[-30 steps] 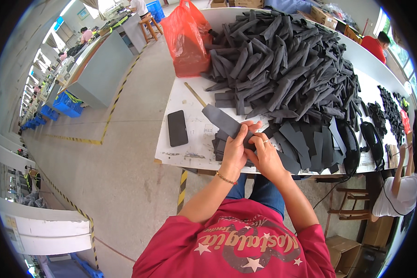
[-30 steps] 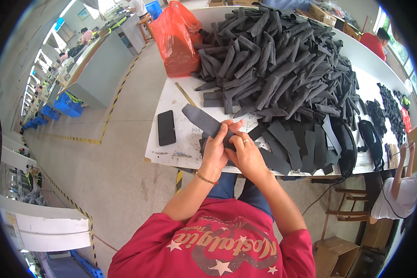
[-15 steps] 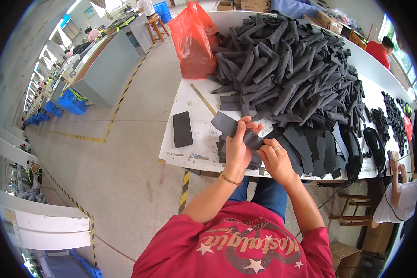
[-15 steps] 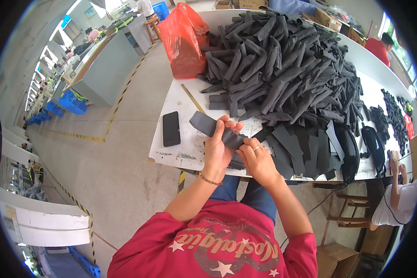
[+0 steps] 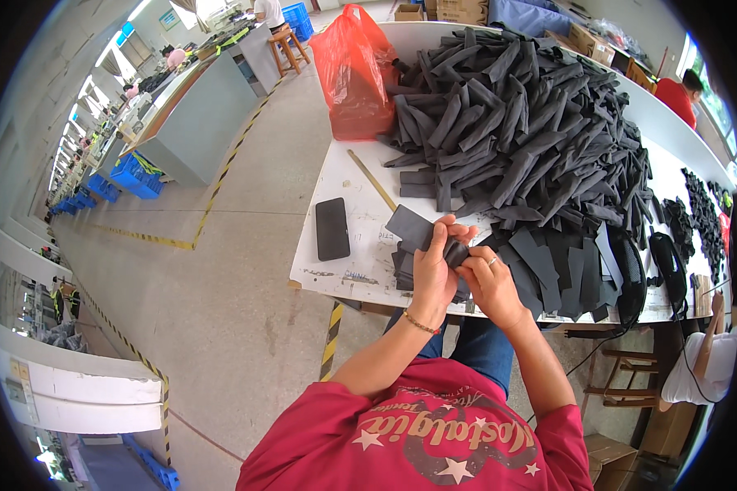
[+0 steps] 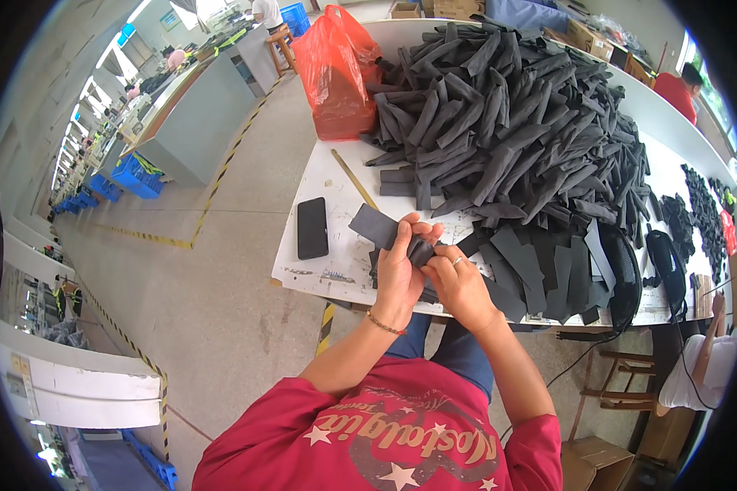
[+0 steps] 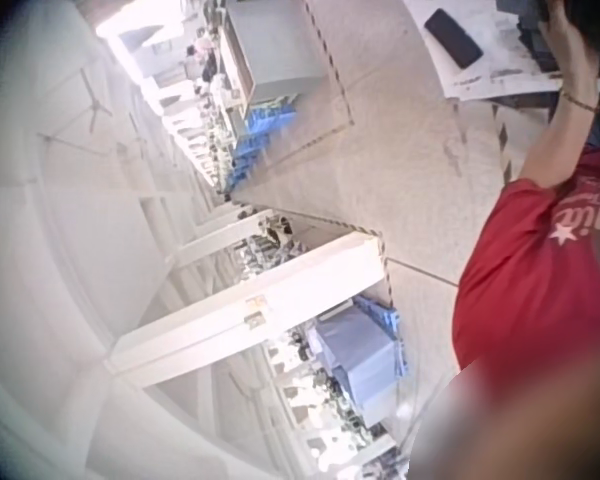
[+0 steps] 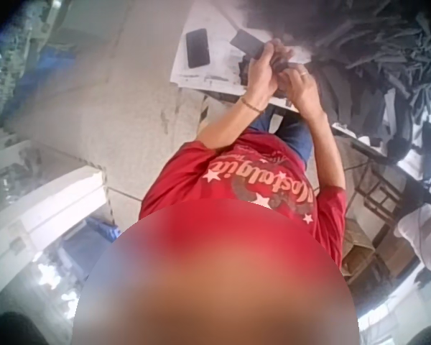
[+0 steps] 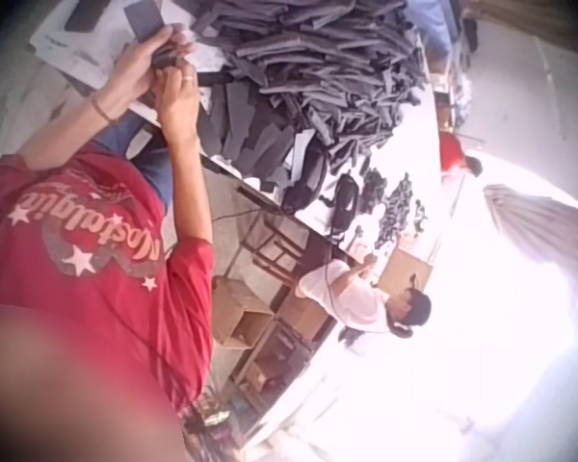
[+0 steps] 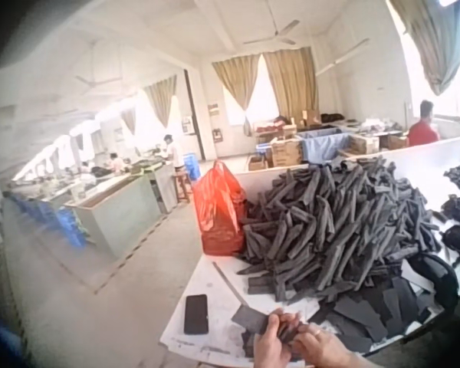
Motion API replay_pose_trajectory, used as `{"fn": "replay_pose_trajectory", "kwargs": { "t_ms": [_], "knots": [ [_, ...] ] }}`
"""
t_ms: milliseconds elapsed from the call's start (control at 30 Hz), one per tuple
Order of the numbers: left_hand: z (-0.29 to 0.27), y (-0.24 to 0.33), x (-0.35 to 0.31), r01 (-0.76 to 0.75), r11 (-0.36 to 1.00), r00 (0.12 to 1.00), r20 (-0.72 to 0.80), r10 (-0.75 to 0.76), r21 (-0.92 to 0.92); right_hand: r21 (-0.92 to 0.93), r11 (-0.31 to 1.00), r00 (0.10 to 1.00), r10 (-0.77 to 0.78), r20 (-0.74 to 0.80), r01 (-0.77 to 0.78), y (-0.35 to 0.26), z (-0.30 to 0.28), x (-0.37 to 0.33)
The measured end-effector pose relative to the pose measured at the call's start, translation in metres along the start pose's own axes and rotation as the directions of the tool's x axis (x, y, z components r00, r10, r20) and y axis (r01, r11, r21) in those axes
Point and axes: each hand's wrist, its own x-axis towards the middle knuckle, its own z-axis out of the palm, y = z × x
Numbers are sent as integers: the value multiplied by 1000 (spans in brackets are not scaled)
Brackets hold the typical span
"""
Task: Inspecting and stacking gray foam components at a factory workbench.
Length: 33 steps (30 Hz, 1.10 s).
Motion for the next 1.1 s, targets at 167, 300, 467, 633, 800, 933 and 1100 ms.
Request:
{"fn": "replay_pose_trajectory", "kwargs": {
  "t_ms": [167, 300, 467, 633, 800, 933, 1100],
  "knots": [
    [-4, 1, 7, -31, 998, 999, 11, 30, 60, 338, 835, 891, 455, 20, -434, -14, 6, 1],
    [-1, 13, 17, -124, 990, 992, 3, 124, 68, 613, 637, 720, 677, -154, -467, -15, 27, -6],
    [0, 16, 10, -43, 995, 987, 156, 29, 86, 749, 466, 676, 736, -32, -472, -21, 5, 3],
    [-14, 31, 11, -97, 990, 994, 68, 90, 105, 266, 900, 862, 416, -290, -345, -23, 0, 14],
    [-40, 54, 18, -132, 988, 989, -48, 137, 81, 144, 969, 916, 237, -324, -200, -26, -5, 12],
    [-42, 60, 22, -96, 994, 989, -105, 101, 58, 389, 802, 826, 542, -156, -453, -24, 3, 11],
    [-18, 67, 38, -81, 977, 992, -79, 98, 196, 669, 446, 633, 773, 47, -594, -6, 3, 23]
  ]
}}
